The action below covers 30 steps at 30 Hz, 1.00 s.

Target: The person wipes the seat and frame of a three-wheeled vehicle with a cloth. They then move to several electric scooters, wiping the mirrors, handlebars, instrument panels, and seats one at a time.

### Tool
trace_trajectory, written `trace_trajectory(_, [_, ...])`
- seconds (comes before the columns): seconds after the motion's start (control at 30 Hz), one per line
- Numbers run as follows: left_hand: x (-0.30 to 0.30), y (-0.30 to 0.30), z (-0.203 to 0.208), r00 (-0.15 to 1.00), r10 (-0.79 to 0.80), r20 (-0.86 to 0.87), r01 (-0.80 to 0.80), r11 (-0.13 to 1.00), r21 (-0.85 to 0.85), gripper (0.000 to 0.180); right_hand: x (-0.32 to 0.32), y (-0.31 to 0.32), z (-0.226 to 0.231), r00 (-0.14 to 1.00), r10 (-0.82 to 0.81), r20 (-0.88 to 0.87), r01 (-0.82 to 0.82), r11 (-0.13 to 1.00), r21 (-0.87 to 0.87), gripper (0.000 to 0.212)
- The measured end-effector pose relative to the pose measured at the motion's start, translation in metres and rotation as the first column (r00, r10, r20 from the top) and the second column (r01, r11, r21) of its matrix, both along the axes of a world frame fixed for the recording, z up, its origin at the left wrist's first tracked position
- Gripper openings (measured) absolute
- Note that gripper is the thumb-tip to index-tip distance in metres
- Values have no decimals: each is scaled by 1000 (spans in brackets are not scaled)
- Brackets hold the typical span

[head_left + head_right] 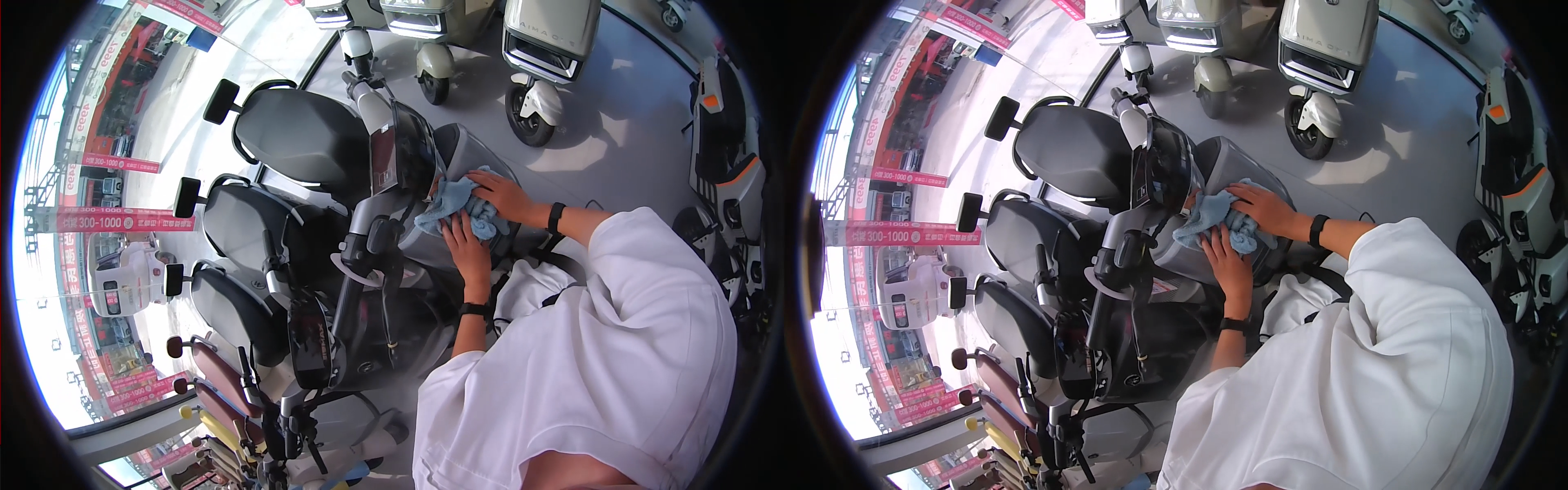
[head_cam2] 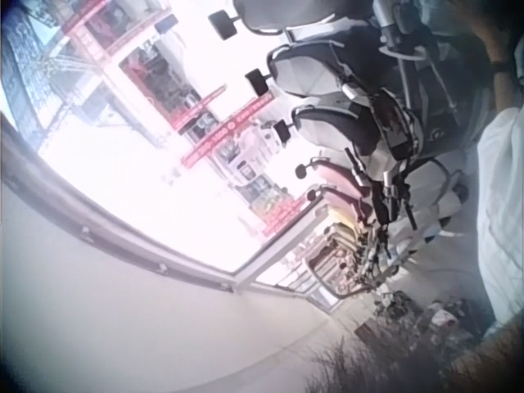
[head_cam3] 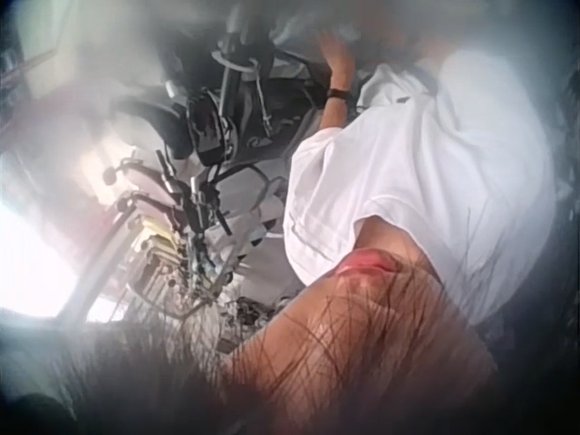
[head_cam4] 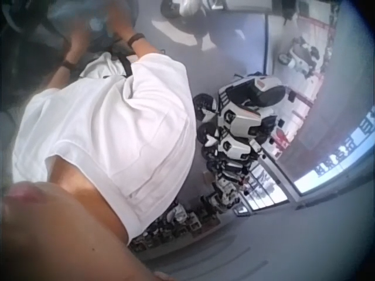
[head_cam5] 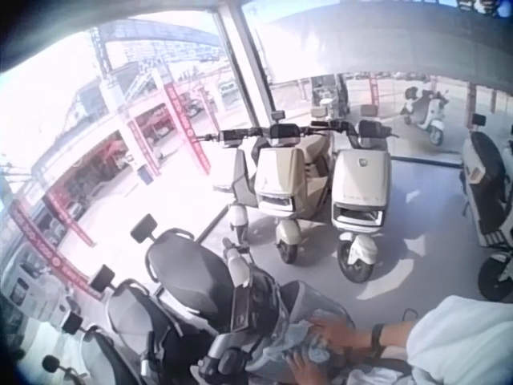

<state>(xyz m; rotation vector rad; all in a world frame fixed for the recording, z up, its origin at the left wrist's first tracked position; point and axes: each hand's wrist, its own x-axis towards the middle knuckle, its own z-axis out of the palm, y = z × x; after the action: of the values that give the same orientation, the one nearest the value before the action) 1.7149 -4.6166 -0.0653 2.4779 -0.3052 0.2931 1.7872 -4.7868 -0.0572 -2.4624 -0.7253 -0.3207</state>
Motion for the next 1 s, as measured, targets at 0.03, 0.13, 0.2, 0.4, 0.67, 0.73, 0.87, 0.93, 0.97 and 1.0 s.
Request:
trace_trajectory(0.03, [7,-9,3,1000,5,4,-5,1000,3,76,8,-4,-1,1000,5,4,-5,1000,3,40])
trace_trajectory(0.13, [31,-37,10,999,15,45,-14,1000,-19,77,33,-16,-1,989,-134,67,128,988,88,41])
trace_trajectory(0.2, [50,-54,13,996,59,73,-57,998,-25,75,54,-19,2,984,-177,-19,177,964,199,41])
trace_trajectory(0.4, [105,-102,16,956,258,141,-258,966,-18,69,133,-56,13,967,153,-203,-76,937,341,39])
trace_trajectory(0.67, [142,-159,28,898,427,107,-439,851,288,55,163,-99,-40,693,440,-572,-178,872,455,33])
trace_trajectory(0.73, [147,-163,27,884,456,105,-465,833,300,54,156,-110,-45,641,483,-597,-204,856,474,34])
trace_trajectory(0.87, [131,-174,28,854,515,72,-513,814,271,51,155,-132,-33,564,585,-583,-253,794,552,41])
trace_trajectory(0.93, [125,-180,29,826,564,-13,-544,803,245,50,165,-142,-21,496,615,-613,-311,785,535,49])
trace_trajectory(0.97, [123,-182,33,818,576,-7,-556,793,250,50,171,-144,-15,489,626,-608,-323,777,541,49])
trace_trajectory(1.0, [119,-182,36,793,609,-15,-597,782,182,49,177,-143,-8,506,641,-577,-346,764,544,48])
